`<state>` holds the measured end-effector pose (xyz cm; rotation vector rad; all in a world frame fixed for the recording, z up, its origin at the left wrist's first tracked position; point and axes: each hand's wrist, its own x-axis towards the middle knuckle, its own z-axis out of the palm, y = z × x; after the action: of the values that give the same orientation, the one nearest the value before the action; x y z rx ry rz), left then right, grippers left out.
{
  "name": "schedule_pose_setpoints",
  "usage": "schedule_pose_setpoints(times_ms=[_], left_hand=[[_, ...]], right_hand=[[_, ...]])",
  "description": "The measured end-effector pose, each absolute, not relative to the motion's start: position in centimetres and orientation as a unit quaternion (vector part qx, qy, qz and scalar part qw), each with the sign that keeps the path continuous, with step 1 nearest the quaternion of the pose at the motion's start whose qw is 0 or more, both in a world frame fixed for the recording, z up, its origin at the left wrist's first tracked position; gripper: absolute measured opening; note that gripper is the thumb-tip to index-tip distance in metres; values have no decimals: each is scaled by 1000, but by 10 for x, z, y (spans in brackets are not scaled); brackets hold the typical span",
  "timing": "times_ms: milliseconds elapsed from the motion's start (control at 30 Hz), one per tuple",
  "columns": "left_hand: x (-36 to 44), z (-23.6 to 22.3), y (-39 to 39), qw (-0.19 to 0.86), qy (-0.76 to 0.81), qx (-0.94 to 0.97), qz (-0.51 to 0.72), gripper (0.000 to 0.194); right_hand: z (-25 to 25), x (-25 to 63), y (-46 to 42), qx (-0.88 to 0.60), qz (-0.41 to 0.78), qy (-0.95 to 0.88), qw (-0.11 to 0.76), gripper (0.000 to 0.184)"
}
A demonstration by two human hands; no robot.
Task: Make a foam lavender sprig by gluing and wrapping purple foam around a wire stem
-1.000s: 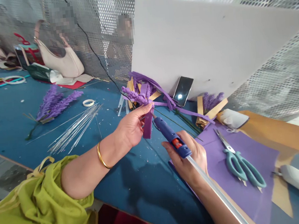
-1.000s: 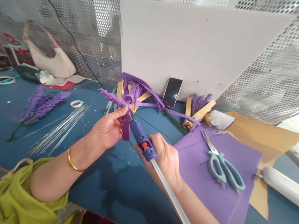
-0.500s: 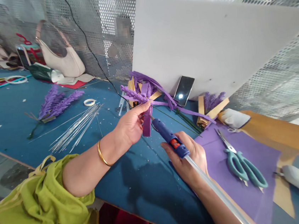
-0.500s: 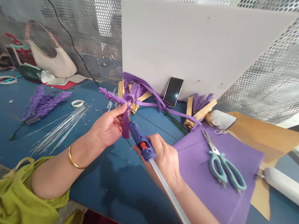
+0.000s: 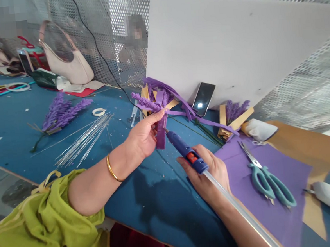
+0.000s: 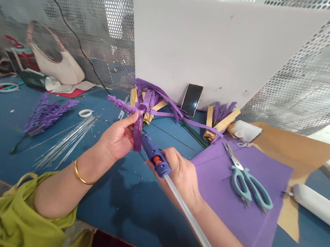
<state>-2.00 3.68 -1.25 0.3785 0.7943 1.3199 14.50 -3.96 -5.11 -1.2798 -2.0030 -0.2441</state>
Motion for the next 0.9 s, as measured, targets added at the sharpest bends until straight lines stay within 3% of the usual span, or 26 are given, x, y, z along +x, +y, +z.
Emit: schedule_pose_setpoints(times_ms=[900], left_hand=[[-24,-11,42,701,365,139,597,13]], right_hand=[[-53,143,-41,-497,-101,-792,341,24]])
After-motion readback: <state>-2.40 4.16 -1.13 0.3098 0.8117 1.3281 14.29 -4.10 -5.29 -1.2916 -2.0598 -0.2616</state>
